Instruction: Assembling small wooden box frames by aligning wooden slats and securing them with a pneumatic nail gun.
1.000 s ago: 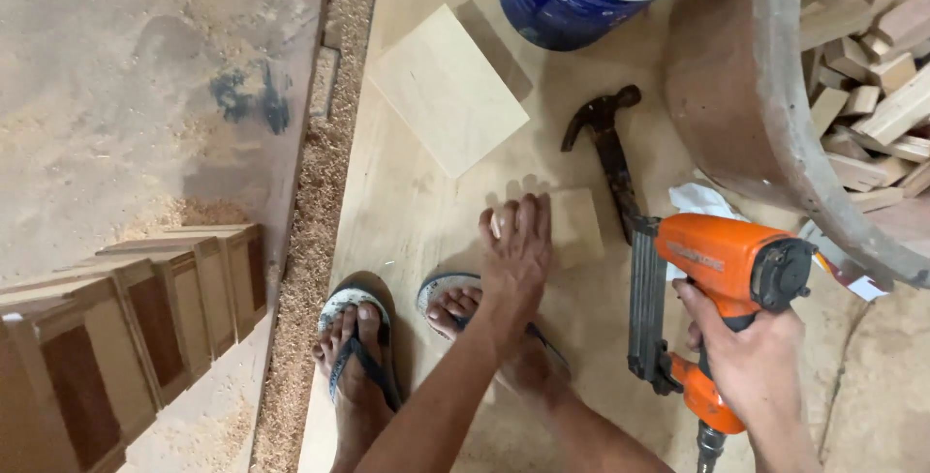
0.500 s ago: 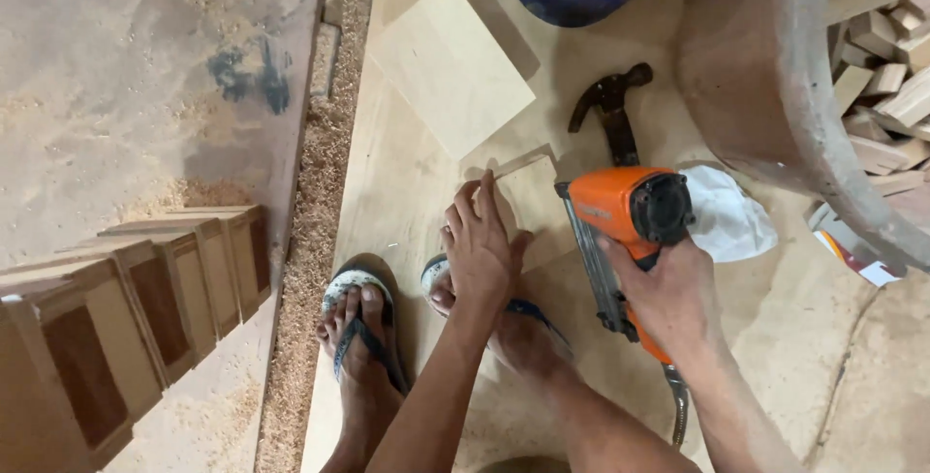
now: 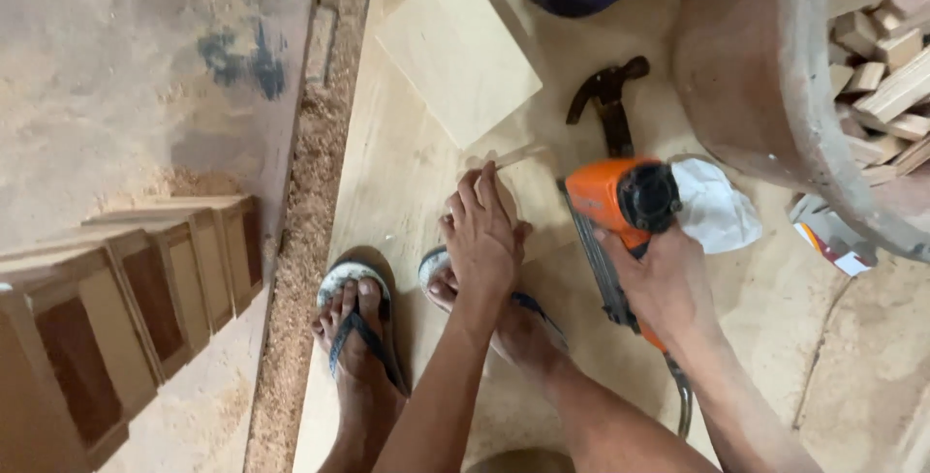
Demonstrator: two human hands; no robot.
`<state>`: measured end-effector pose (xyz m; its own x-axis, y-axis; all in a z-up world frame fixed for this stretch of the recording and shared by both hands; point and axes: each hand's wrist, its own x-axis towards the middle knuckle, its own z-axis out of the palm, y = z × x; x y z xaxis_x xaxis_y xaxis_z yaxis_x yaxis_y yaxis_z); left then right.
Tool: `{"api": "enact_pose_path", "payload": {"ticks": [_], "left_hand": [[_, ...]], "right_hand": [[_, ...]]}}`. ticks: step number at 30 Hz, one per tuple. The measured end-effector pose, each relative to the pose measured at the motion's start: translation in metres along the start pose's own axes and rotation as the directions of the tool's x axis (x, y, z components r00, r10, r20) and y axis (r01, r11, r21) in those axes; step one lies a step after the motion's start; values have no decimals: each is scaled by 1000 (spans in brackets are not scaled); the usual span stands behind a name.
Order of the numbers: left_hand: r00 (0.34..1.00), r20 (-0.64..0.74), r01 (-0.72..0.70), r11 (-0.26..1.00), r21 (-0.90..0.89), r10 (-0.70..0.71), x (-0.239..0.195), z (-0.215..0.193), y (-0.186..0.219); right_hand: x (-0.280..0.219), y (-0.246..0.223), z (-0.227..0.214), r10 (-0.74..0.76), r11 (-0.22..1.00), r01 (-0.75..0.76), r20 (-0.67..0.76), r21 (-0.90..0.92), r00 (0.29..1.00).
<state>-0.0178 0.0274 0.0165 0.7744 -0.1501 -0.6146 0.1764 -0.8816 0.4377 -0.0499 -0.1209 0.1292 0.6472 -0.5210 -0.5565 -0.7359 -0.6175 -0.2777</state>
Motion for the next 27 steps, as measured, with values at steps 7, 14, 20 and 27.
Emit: {"api": "enact_pose_path", "payload": {"ticks": [7, 14, 20, 27], "left_hand": [[999, 21, 29, 999, -16, -28, -6, -5, 0], [985, -172, 16, 996, 91, 0, 4, 25, -6], [975, -224, 7, 999, 32, 0, 8, 30, -1], [878, -278, 349, 919, -183, -389, -11, 47, 59]], "right_hand": [[-15, 50, 16, 73, 997, -73, -35, 3, 997], [-13, 42, 8, 27, 998, -26, 30, -60, 999], [-10, 29, 0, -75, 994, 77, 27, -77, 997], [-39, 175, 6, 140, 978, -145, 42, 152, 989]]}}
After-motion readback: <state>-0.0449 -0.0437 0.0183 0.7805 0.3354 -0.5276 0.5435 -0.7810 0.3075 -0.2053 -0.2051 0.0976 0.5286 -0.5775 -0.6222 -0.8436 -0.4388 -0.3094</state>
